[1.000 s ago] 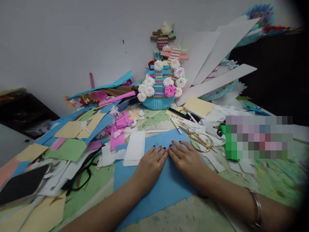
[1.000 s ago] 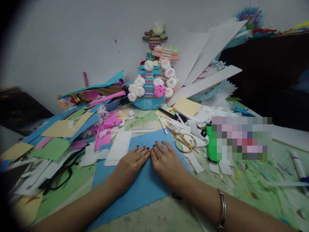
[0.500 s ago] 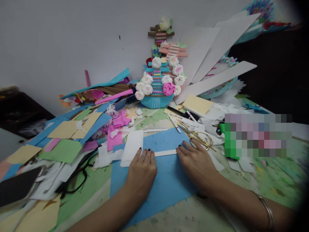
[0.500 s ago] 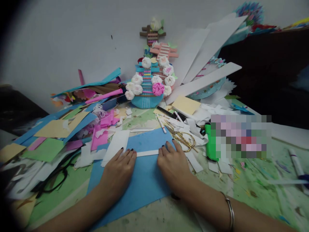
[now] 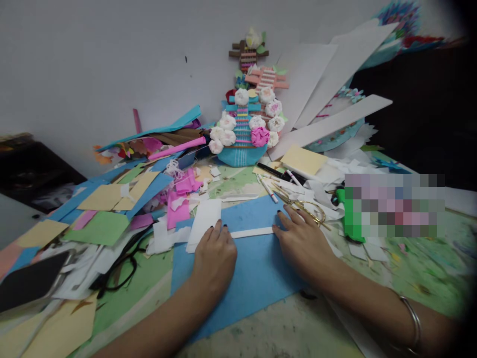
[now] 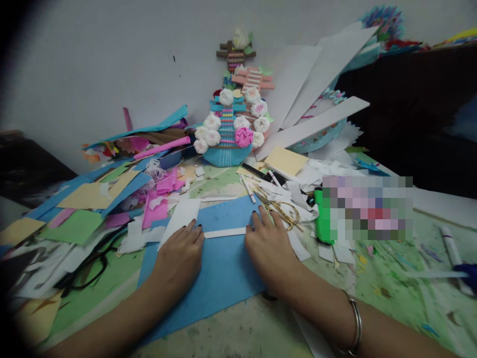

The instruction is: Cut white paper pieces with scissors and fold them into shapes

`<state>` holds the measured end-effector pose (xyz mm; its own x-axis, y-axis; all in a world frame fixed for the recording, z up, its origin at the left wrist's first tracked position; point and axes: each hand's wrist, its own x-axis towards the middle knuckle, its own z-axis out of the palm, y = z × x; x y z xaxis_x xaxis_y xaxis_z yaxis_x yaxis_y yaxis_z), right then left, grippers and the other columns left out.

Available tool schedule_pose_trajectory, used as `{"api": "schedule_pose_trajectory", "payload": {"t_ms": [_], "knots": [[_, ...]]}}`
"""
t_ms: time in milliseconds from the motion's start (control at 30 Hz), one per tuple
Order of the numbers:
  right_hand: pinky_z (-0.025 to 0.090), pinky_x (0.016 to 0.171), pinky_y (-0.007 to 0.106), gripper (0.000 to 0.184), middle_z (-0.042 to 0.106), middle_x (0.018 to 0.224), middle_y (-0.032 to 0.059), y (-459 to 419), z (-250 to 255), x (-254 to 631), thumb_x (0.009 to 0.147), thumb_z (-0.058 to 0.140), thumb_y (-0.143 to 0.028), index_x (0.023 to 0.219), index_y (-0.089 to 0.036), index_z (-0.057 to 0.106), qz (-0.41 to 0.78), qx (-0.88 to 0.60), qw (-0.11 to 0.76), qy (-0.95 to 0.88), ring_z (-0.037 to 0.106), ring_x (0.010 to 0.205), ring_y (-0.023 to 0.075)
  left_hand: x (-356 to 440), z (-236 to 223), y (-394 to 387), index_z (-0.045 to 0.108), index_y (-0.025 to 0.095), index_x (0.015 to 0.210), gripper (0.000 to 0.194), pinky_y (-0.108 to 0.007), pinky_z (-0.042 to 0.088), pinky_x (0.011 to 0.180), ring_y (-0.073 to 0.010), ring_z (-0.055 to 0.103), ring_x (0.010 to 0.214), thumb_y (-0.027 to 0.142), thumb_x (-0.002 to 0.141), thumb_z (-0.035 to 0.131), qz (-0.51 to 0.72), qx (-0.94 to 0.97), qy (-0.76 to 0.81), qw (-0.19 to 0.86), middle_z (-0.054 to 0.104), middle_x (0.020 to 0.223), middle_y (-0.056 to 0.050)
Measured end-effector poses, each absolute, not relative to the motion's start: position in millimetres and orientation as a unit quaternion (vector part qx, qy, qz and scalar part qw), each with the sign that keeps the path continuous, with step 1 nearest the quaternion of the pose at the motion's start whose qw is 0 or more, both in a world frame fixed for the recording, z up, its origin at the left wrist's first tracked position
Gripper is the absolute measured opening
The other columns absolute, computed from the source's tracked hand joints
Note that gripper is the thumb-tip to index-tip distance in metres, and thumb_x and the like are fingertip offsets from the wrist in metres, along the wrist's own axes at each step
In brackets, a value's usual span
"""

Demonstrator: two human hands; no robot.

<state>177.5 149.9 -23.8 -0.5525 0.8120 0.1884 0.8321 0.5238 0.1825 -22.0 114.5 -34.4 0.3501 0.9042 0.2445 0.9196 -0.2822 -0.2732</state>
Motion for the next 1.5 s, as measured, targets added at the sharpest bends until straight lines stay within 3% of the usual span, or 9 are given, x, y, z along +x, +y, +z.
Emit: {"api": "schedule_pose_trajectory", "payload": {"t_ms": [200,367,500,633,800,1033,1267,1500], "knots": [[0.037,0.095,0.053,0.024,0.060,0.123,0.0187,152.5,-16.9,180.7,0.081,0.058,-0.020,0.100,-0.015,0.074,-0.076,-0.478,0.046,-0.874,0.043,0.124,0.0401,-23.6,-38.1,118.2,0.071,0.004,0.097,0.039,-0.046,0.048,0.095,-0.0329,0.054,0.119,-0.003,0.075,0.040,-0.056,-0.801,-0.569,0.177,0.067,0.111,-0.021],[0.037,0.092,0.050,0.017,0.061,0.125,0.0071,169.5,-20.8,191.6,0.084,0.059,-0.021,0.079,-0.024,0.076,-0.022,-0.431,0.120,-0.894,0.044,0.124,0.0339,-33.2,-35.5,122.1,0.072,0.006,0.088,0.030,-0.052,0.043,0.100,-0.0359,0.050,0.122,0.004,0.072,0.046,-0.127,-0.826,-0.529,0.149,0.065,0.115,-0.019],[0.037,0.093,0.048,0.022,0.065,0.119,0.0037,182.2,-27.8,195.8,0.087,0.057,-0.019,0.075,-0.023,0.075,-0.017,-0.367,0.186,-0.911,0.046,0.120,0.0304,-46.2,-29.2,132.0,0.071,0.013,0.076,0.023,-0.056,0.040,0.100,-0.0347,0.052,0.119,0.010,0.076,0.048,-0.201,-0.829,-0.511,0.101,0.068,0.112,-0.013],[0.037,0.090,0.046,0.024,0.069,0.111,0.0056,188.8,-32.4,193.0,0.090,0.052,-0.016,0.076,-0.020,0.072,-0.052,-0.300,0.242,-0.921,0.050,0.115,0.0273,-61.2,-25.5,147.0,0.069,0.014,0.090,0.026,-0.049,0.048,0.094,-0.0281,0.059,0.111,0.011,0.079,0.047,-0.276,-0.805,-0.523,0.053,0.070,0.108,-0.011],[0.038,0.091,0.044,0.017,0.069,0.111,0.0079,207.3,-25.5,182.2,0.088,0.055,-0.014,0.083,-0.018,0.070,-0.069,-0.301,0.289,-0.906,0.050,0.113,0.0253,-81.2,-23.7,164.3,0.066,0.017,0.100,0.027,-0.044,0.048,0.095,-0.0230,0.062,0.106,0.016,0.081,0.047,-0.347,-0.736,-0.578,0.061,0.070,0.108,-0.008],[0.036,0.091,0.040,0.015,0.069,0.111,0.0078,249.9,-16.1,152.6,0.084,0.058,-0.011,0.075,-0.015,0.070,-0.037,-0.337,0.234,-0.911,0.051,0.111,0.0244,-94.3,-33.0,175.3,0.061,0.015,0.112,0.032,-0.051,0.041,0.102,-0.0269,0.054,0.116,0.016,0.083,0.046,-0.311,-0.755,-0.563,0.131,0.064,0.118,-0.013],[0.037,0.086,0.035,0.019,0.072,0.097,0.0102,260.2,-25.4,141.1,0.084,0.053,-0.007,0.079,-0.013,0.071,-0.003,-0.346,0.216,-0.913,0.058,0.100,0.0212,-88.4,-23.7,180.5,0.045,0.011,0.126,0.047,-0.054,0.035,0.103,-0.0312,0.042,0.128,0.017,0.080,0.053,-0.214,-0.787,-0.577,0.041,0.049,0.133,-0.019],[0.043,0.082,0.027,0.022,0.071,0.086,0.0113,267.5,-31.8,141.8,0.081,0.049,-0.006,0.077,-0.012,0.070,0.060,-0.374,0.228,-0.897,0.063,0.089,0.0185,-70.3,-9.6,215.3,0.051,0.015,0.095,0.024,-0.040,0.042,0.094,-0.0264,0.052,0.108,0.016,0.073,0.061,-0.169,-0.851,-0.496,-0.021,0.058,0.108,-0.013]]}}
